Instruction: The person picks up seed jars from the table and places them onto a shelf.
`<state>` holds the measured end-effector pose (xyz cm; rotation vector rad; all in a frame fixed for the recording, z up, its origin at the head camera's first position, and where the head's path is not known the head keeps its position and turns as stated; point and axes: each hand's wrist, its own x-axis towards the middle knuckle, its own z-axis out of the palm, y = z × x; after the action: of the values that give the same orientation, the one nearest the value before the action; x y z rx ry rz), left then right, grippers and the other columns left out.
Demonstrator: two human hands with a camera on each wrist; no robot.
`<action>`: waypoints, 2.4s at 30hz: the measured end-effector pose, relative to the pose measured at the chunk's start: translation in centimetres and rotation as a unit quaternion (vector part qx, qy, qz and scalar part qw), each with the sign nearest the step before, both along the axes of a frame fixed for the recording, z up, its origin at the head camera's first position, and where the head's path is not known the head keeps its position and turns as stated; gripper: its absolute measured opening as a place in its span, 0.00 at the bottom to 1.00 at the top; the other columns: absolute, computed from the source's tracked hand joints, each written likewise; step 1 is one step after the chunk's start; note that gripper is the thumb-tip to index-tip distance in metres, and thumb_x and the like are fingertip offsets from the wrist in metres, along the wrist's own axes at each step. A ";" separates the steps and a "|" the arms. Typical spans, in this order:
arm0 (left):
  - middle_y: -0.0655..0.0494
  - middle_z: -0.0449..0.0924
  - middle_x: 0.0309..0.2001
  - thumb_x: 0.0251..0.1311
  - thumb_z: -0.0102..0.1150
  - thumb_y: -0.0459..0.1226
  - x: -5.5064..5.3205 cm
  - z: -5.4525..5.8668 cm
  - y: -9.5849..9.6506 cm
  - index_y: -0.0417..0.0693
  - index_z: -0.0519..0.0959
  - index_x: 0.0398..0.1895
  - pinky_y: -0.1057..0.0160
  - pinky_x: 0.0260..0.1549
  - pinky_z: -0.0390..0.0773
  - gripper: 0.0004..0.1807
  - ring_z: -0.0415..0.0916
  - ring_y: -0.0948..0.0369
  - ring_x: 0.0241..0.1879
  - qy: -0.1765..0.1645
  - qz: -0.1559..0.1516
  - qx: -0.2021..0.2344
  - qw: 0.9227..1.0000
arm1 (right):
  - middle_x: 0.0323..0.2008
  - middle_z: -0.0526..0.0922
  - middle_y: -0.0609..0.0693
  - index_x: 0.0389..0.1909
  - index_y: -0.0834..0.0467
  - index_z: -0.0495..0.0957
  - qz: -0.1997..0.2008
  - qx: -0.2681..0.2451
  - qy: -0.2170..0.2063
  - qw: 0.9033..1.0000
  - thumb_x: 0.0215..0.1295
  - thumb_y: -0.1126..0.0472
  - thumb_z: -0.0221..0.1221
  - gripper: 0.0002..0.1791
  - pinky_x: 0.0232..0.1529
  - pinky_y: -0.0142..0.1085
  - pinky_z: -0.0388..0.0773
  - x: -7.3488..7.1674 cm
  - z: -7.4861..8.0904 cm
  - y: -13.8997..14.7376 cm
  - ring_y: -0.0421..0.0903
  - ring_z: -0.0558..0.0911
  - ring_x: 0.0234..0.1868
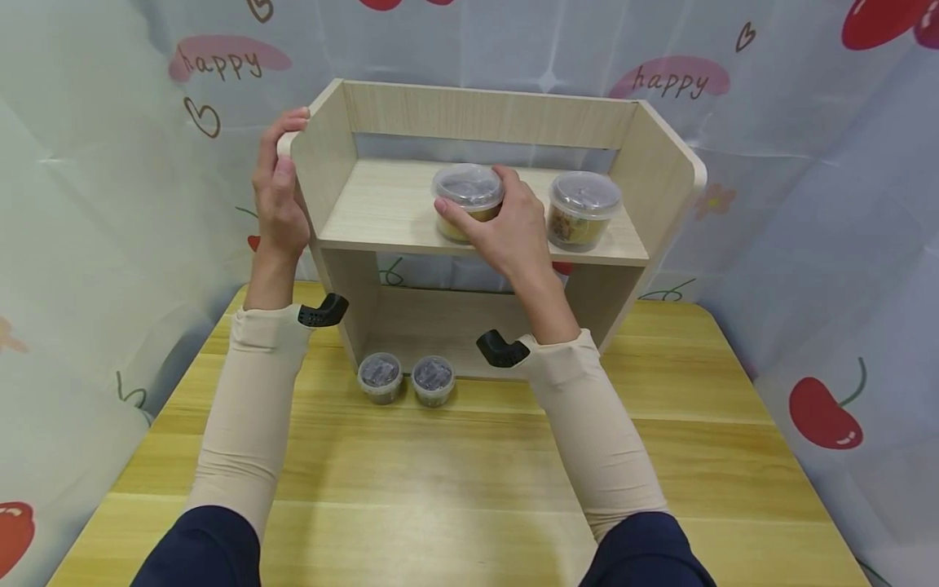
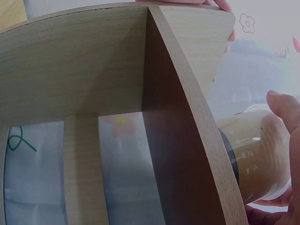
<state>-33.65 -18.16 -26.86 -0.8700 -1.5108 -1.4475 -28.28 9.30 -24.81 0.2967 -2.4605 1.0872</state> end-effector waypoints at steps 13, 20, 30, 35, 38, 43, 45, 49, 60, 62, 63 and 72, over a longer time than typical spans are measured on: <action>0.38 0.67 0.63 0.58 0.36 0.41 0.2 0.2 0.2 0.25 0.64 0.58 0.57 0.61 0.66 0.31 0.65 0.55 0.62 0.000 -0.004 -0.001 1.000 | 0.42 0.77 0.57 0.72 0.59 0.61 -0.010 -0.002 0.001 1.000 0.53 0.35 0.65 0.51 0.42 0.38 0.68 0.9 0.3 0.7 0.49 0.74 0.41; 0.37 0.67 0.63 0.58 0.35 0.39 0.2 0.2 0.3 0.24 0.64 0.58 0.57 0.61 0.66 0.30 0.65 0.53 0.61 0.003 -0.011 0.004 1.000 | 0.40 0.76 0.56 0.72 0.59 0.61 -0.013 -0.006 0.004 1.000 0.52 0.35 0.66 0.53 0.44 0.38 0.68 1.3 0.2 1.1 0.48 0.73 0.41; 0.38 0.67 0.63 0.58 0.35 0.40 0.3 0.2 0.2 0.25 0.64 0.58 0.57 0.60 0.67 0.30 0.66 0.53 0.61 -0.005 -0.007 0.006 1.000 | 0.44 0.78 0.56 0.72 0.60 0.61 -0.019 -0.018 0.004 1.000 0.49 0.36 0.69 0.54 0.48 0.40 0.73 2.0 0.0 1.5 0.49 0.77 0.42; 0.37 0.67 0.63 0.58 0.35 0.39 0.3 0.2 0.4 0.25 0.64 0.58 0.58 0.59 0.67 0.30 0.66 0.53 0.61 -0.006 -0.010 0.006 1.000 | 0.43 0.78 0.57 0.71 0.60 0.62 -0.017 -0.024 0.014 0.999 0.49 0.39 0.70 0.52 0.47 0.41 0.73 2.4 -0.3 1.8 0.50 0.77 0.41; 0.37 0.67 0.64 0.58 0.35 0.39 0.3 0.1 0.4 0.25 0.64 0.58 0.58 0.58 0.68 0.29 0.66 0.53 0.60 -0.008 -0.009 0.004 1.000 | 0.43 0.78 0.58 0.71 0.60 0.62 -0.013 -0.025 0.020 0.999 0.49 0.40 0.71 0.52 0.46 0.41 0.73 2.7 -0.6 1.9 0.49 0.77 0.40; 0.40 0.68 0.64 0.58 0.35 0.40 0.3 0.1 0.4 0.26 0.65 0.59 0.59 0.56 0.70 0.30 0.67 0.52 0.59 -0.012 -0.008 0.003 1.000 | 0.44 0.78 0.59 0.71 0.60 0.63 -0.003 -0.034 0.031 0.999 0.48 0.41 0.72 0.52 0.46 0.39 0.73 3.4 -0.8 2.2 0.48 0.76 0.39; 0.41 0.68 0.64 0.58 0.35 0.40 0.3 0.1 0.4 0.27 0.65 0.59 0.59 0.56 0.70 0.30 0.67 0.52 0.59 -0.014 -0.007 0.002 1.000 | 0.43 0.78 0.59 0.71 0.60 0.63 -0.001 -0.038 0.036 0.999 0.48 0.42 0.73 0.52 0.46 0.39 0.73 3.7 -0.8 2.3 0.48 0.76 0.39; 0.41 0.68 0.64 0.58 0.35 0.40 0.3 0.2 0.4 0.27 0.65 0.59 0.59 0.56 0.71 0.30 0.68 0.52 0.59 -0.017 -0.003 0.002 1.000 | 0.43 0.78 0.58 0.71 0.59 0.63 0.001 -0.042 0.041 0.998 0.47 0.43 0.73 0.52 0.46 0.38 0.74 4.4 -0.8 2.5 0.48 0.76 0.39; 0.41 0.68 0.64 0.59 0.33 0.37 1.0 0.5 0.4 0.28 0.66 0.59 0.59 0.58 0.69 0.28 0.66 0.54 0.61 -0.027 0.000 0.007 1.000 | 0.43 0.78 0.58 0.71 0.61 0.63 0.000 -0.052 0.066 0.996 0.49 0.46 0.73 0.50 0.49 0.39 0.75 5.7 -1.5 2.9 0.48 0.77 0.41; 0.43 0.68 0.64 0.59 0.33 0.37 1.0 0.5 0.4 0.28 0.66 0.59 0.60 0.57 0.70 0.28 0.66 0.55 0.60 -0.029 0.001 0.007 1.000 | 0.42 0.78 0.58 0.70 0.61 0.63 0.001 -0.053 0.072 0.996 0.49 0.46 0.73 0.50 0.48 0.39 0.75 6.0 -1.5 3.0 0.48 0.78 0.40; 0.43 0.68 0.64 0.59 0.33 0.37 1.0 0.5 0.4 0.29 0.66 0.59 0.61 0.56 0.70 0.28 0.66 0.55 0.60 -0.030 0.001 0.008 1.000 | 0.42 0.78 0.58 0.70 0.61 0.64 0.002 -0.053 0.076 0.996 0.49 0.46 0.73 0.50 0.48 0.39 0.75 6.1 -1.5 3.0 0.48 0.78 0.40; 0.43 0.69 0.64 0.59 0.34 0.39 1.1 0.6 0.3 0.28 0.67 0.58 0.61 0.58 0.69 0.29 0.66 0.55 0.61 -0.029 0.011 0.007 0.999 | 0.41 0.79 0.58 0.69 0.62 0.65 0.007 -0.052 0.091 0.994 0.50 0.48 0.73 0.48 0.47 0.40 0.75 6.9 -1.8 3.0 0.49 0.78 0.39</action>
<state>-32.53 -17.82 -26.27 -0.8053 -1.5465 -1.4776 -21.33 12.33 -26.62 0.3649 -2.2372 1.1371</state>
